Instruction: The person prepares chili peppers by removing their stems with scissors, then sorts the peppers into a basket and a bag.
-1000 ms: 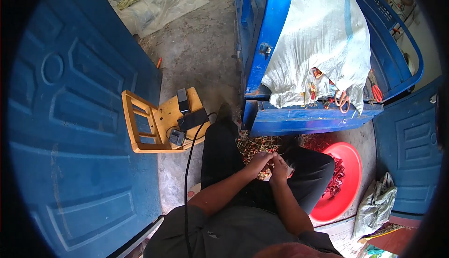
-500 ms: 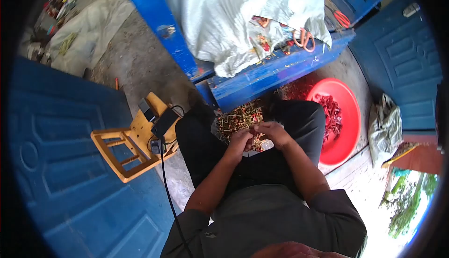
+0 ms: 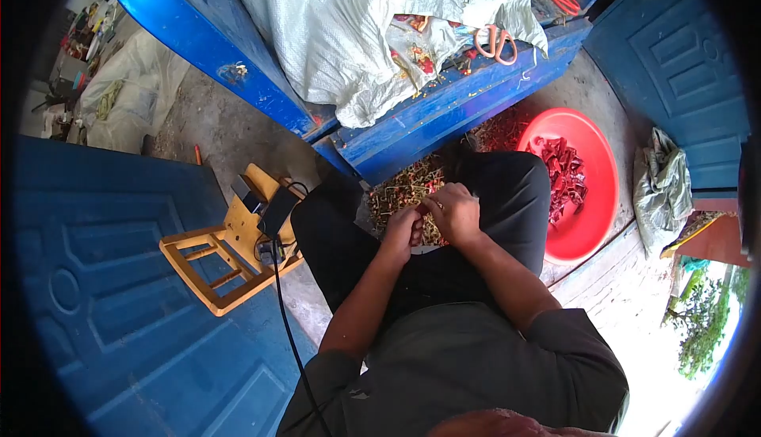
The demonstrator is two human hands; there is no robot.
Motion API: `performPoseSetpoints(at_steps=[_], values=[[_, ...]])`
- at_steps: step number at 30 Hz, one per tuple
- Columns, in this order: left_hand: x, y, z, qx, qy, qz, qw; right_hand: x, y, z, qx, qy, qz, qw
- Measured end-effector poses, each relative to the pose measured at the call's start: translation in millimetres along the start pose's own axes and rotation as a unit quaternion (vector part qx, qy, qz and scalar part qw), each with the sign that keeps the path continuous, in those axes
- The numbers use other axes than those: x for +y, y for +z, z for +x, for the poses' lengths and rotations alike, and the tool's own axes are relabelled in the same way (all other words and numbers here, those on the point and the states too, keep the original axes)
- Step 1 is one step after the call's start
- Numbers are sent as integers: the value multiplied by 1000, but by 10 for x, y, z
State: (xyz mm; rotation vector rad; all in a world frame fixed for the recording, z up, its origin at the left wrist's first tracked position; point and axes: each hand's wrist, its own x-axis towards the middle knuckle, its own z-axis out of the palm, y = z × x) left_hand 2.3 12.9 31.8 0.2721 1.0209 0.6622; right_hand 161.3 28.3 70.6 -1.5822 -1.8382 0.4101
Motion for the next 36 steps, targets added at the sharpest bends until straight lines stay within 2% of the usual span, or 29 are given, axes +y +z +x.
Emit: performPoseSetpoints(at_steps=[2,4,6,8,9,10,12,14,16,17,19,20,22,23,24,25,26,27,28,30,32,34,36], values=[[-29,-28,30,-3,2,-30,1000,-45,-35,-16,20,6,11,1000],[-65,-40,57,3,6,-7,1000,-19,-18,-59,-16,51,54,997],[-98,-68,-6,20,12,1,1000,-126,-100,-76,-62,27,87,994],[-84,-65,-84,15,49,3,999,-246,-96,-137,-63,36,185,980],[-90,-92,-118,-1,74,22,997,-204,-36,-175,-79,87,232,966],[-112,-146,-91,-31,49,-45,997,-114,6,-186,-93,140,271,948],[-41,-125,-112,-34,42,-26,998,142,99,-230,-145,273,370,876],[99,-14,-164,-53,57,-34,996,15,-35,-51,-137,399,457,783],[144,-3,-81,-71,67,-40,994,135,19,24,-106,445,558,692],[148,1,-1,-73,69,-54,993,156,79,52,-111,448,560,689],[104,-6,150,-65,69,-57,994,201,147,112,-82,498,587,634],[109,-4,176,-61,68,-56,994,300,234,103,-84,499,589,630],[131,5,185,-11,24,-84,996,490,390,60,-115,391,364,838],[149,11,178,-1,17,-87,996,517,409,61,-119,349,266,891],[180,-14,176,2,17,-84,996,533,435,53,-120,350,270,889],[210,-41,164,-23,15,-96,995,405,378,130,-48,236,142,960],[215,-64,135,-50,10,-109,993,326,313,179,25,114,5,993],[228,-140,128,-61,28,-95,993,357,258,221,22,203,65,977],[219,-208,165,-9,27,-125,992,386,262,291,25,205,59,977],[234,-155,70,70,21,-161,984,495,120,225,-72,220,148,962],[257,-180,41,2,17,-87,996,545,61,85,-182,164,43,969],[303,-43,-10,-2,35,-87,996,711,119,-153,-123,50,-10,991],[253,-32,5,-24,31,-86,996,510,-33,-121,-144,59,11,988]])
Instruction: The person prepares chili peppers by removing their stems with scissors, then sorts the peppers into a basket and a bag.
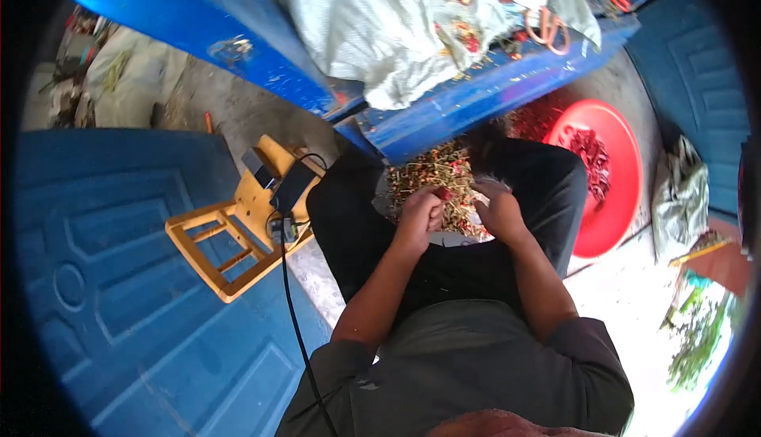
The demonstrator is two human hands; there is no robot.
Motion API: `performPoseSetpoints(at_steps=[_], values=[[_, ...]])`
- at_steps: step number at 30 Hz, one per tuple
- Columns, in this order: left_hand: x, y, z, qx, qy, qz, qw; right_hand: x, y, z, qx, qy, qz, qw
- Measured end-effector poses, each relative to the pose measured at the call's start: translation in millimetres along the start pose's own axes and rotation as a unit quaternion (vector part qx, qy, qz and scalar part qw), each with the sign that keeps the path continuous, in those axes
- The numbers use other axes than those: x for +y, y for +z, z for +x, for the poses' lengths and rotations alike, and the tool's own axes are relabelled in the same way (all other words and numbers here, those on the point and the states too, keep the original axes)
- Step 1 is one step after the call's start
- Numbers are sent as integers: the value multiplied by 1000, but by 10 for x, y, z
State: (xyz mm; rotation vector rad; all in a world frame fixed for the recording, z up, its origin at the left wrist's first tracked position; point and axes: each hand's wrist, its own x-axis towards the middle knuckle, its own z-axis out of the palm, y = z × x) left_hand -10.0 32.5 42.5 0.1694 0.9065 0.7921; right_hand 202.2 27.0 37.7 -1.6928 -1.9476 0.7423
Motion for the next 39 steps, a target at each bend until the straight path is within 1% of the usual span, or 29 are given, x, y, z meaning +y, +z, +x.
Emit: performPoseSetpoints(at_steps=[2,4,5,7,8,10,11,12,14,16,17,18,19,20,22,25,26,27,28,29,31,32,33,34,35,36,37,38,39], values=[[-13,-13,-36,18,18,-2,1000,-272,-170,52,-108,163,130,972],[-67,-48,-57,-3,28,5,1000,-321,-95,76,-96,168,217,957],[-73,-30,-82,14,27,18,999,-481,-89,96,-91,167,217,958],[-92,-21,-109,26,29,34,999,-770,-101,129,-31,95,363,927],[-114,-32,-110,27,25,33,999,-753,-98,138,-27,93,361,928],[-127,-16,-130,25,19,34,999,-709,-87,156,3,-59,223,973],[-108,15,-148,10,14,46,999,-707,-125,134,7,-28,242,970],[-88,34,-155,-6,9,59,998,-682,-206,121,10,-27,239,971],[-131,-13,-110,-4,6,70,998,-582,-526,99,133,-40,184,973],[-163,-33,-98,-2,4,75,997,-292,-948,54,267,-12,127,955],[-163,-30,-110,-3,8,67,998,-220,-1239,4,308,41,116,943],[-153,-26,-119,-6,13,60,998,76,-1484,-77,344,58,28,937],[-135,-17,-135,-11,14,56,998,246,-1742,-154,327,68,-98,937],[-118,0,-156,-19,7,53,998,349,-1895,-235,318,90,-228,916],[-124,80,-145,-32,4,41,999,524,-1963,-206,304,127,-162,930],[-151,99,-203,-38,1,64,997,-152,-1798,337,206,63,8,976],[-150,113,-207,-43,-2,60,997,-433,-1696,557,168,37,9,985],[-140,115,-211,-47,-4,56,997,-550,-1528,803,135,3,55,989],[-128,86,-218,-46,-3,60,997,-738,-1397,1061,97,-47,17,994],[-124,44,-207,-40,-3,60,997,-1030,-1313,1312,75,-68,10,995],[-140,-52,-224,-31,8,44,999,-1336,-1067,1919,61,-117,-52,990],[-128,-91,-251,-29,7,47,998,-1354,-898,2304,90,-180,-78,977],[-127,-119,-277,-20,17,30,999,-1571,-895,2633,12,-158,-134,978],[-122,-145,-299,-11,27,13,1000,-1822,-916,2856,-26,-161,-105,981],[-109,-157,-313,-9,24,12,1000,-1837,-756,3285,-47,-235,-41,970],[-90,-162,-331,-9,26,10,1000,-2051,-792,3408,-21,-320,-12,947],[-75,-162,-341,-9,29,7,999,-2378,-939,3482,-80,-278,-28,957],[-63,-166,-331,-9,27,3,1000,-2420,-817,3782,-44,-356,13,933],[-58,-166,-314,-15,27,-1,1000,-2559,-969,3795,-121,-317,75,938]])
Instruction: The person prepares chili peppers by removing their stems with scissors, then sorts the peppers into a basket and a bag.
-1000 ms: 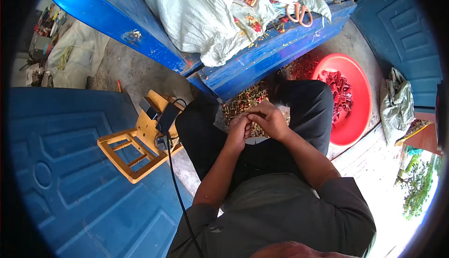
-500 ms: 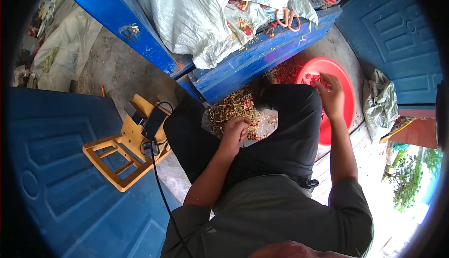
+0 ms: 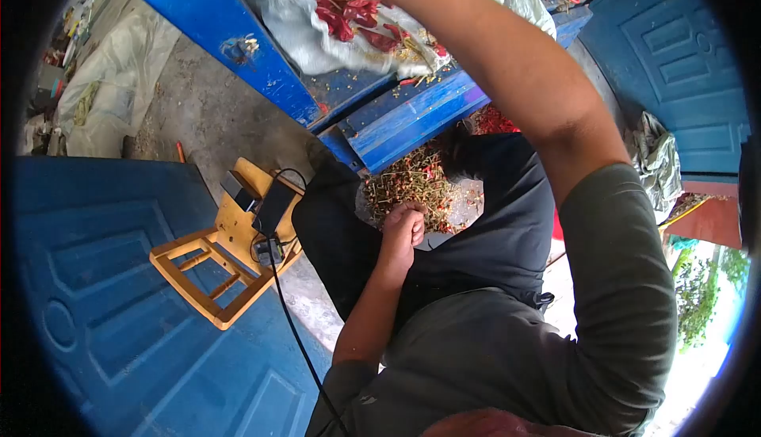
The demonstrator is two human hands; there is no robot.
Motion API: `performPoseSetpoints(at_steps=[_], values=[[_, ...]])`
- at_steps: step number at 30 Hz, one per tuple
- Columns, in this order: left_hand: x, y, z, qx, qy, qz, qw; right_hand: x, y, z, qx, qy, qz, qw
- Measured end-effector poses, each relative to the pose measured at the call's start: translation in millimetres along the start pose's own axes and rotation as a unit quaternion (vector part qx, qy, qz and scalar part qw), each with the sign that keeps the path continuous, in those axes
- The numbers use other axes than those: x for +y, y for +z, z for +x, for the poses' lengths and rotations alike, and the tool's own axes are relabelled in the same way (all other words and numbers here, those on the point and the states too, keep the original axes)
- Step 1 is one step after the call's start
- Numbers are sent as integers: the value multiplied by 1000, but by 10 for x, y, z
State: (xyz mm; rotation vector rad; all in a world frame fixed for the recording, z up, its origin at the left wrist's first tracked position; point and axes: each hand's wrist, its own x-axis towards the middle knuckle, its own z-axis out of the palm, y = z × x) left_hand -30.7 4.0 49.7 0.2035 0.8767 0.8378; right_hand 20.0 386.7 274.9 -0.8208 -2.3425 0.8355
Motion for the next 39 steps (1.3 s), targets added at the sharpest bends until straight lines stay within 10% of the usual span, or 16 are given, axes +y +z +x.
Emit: performPoseSetpoints(at_steps=[3,4,8,12,21,29,39], values=[[62,12,-12,-14,-3,-12,1000,496,-83,73,-62,64,135,987],[96,32,-5,-28,-4,-13,1000,573,-138,-127,-17,-103,-261,960],[102,-19,-73,-47,9,-36,998,306,5,-1069,55,242,-245,937],[106,-35,-145,-40,-1,-39,998,472,255,-1576,95,311,-322,889],[125,26,-139,-36,12,-14,999,704,270,-1858,126,243,-98,957],[20,21,-64,-27,-9,14,1000,498,228,-1935,292,222,236,900],[-34,0,-1,-16,-10,12,1000,528,46,-1905,292,276,352,845]])
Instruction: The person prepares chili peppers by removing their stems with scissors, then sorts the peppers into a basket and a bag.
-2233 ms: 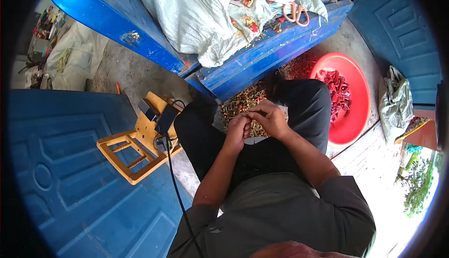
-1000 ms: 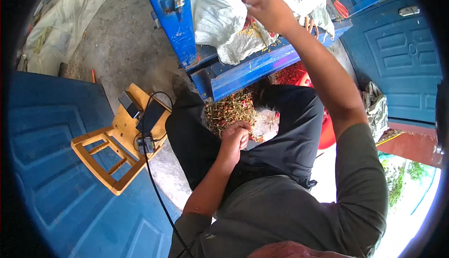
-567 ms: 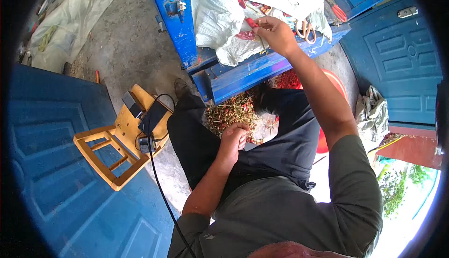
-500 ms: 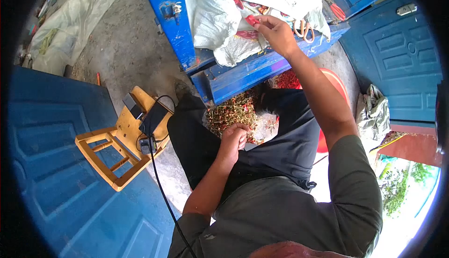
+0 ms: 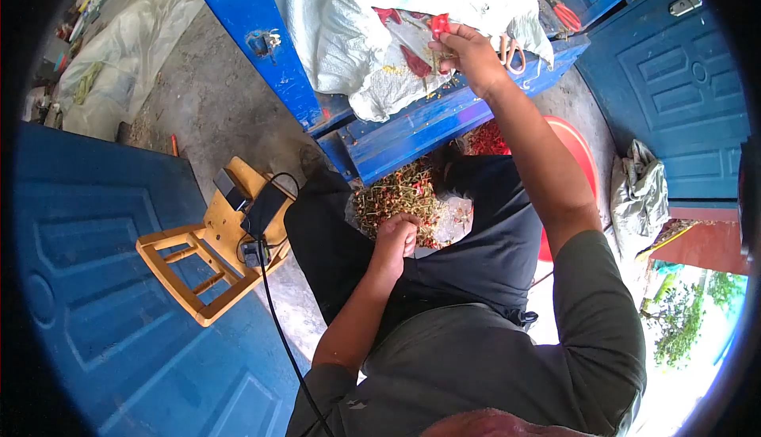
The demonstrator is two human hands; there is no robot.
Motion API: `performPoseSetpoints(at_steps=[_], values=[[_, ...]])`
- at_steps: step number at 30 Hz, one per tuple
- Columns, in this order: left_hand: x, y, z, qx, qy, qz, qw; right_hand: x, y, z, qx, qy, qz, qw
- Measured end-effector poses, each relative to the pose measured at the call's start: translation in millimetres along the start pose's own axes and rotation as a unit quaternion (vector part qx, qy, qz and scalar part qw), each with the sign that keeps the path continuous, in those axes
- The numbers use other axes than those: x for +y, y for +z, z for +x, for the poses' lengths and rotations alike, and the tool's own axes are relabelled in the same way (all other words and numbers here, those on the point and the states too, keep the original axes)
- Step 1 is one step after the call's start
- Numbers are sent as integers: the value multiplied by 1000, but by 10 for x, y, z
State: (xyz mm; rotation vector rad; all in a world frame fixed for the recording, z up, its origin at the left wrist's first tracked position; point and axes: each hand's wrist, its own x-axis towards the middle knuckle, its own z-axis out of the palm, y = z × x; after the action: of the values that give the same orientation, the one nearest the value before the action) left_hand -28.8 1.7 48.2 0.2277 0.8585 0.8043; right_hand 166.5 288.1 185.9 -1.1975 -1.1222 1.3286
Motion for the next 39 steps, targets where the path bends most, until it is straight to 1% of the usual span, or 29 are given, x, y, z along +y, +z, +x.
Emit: performPoseSetpoints(at_steps=[1,3,4,6,7,9,10,12,16,18,19,22,24,28,31,33,34,36,38,39], values=[[4,3,3,0,1,0,1000,-30,-36,17,1,1,0,1000],[6,11,1,-1,-1,-1,1000,-101,-137,23,-27,73,76,994],[16,17,0,0,-3,0,1000,-115,-162,12,-26,73,76,994],[29,34,6,-1,-5,0,1000,-136,-204,-18,17,76,53,996],[29,41,6,1,-4,-1,1000,-149,-223,-39,18,77,52,996],[22,39,2,3,-3,-1,1000,-176,-260,-85,33,48,-34,998],[20,36,3,2,-4,-2,1000,-157,-335,-75,33,48,-35,998],[24,38,5,2,-6,-4,1000,-116,-489,-39,-21,57,12,998],[23,36,0,3,-4,0,1000,-191,-516,-101,-4,78,25,997],[23,38,12,-3,-4,3,1000,-168,-525,-103,-7,81,66,995],[32,51,0,0,-4,1,1000,-161,-524,-120,-6,81,66,995],[27,40,6,3,-5,-2,1000,-108,-529,-156,-7,90,44,995],[12,27,9,4,-7,-1,1000,-46,-576,-174,1,62,-38,997],[37,48,4,4,-6,1,1000,-32,-667,-245,-1,54,-79,995],[31,45,16,2,-4,1,1000,0,-732,-309,-10,52,-56,997],[16,39,26,-1,-3,1,1000,-8,-757,-383,-20,78,11,997],[13,38,28,-2,1,-2,1000,-48,-751,-441,-16,78,11,997],[-5,58,17,-7,0,-3,1000,-126,-743,-586,8,125,55,991],[16,107,25,14,-2,-14,1000,-89,-825,-646,27,126,53,990],[2,98,29,9,-4,-13,1000,-59,-899,-684,27,146,93,984]])
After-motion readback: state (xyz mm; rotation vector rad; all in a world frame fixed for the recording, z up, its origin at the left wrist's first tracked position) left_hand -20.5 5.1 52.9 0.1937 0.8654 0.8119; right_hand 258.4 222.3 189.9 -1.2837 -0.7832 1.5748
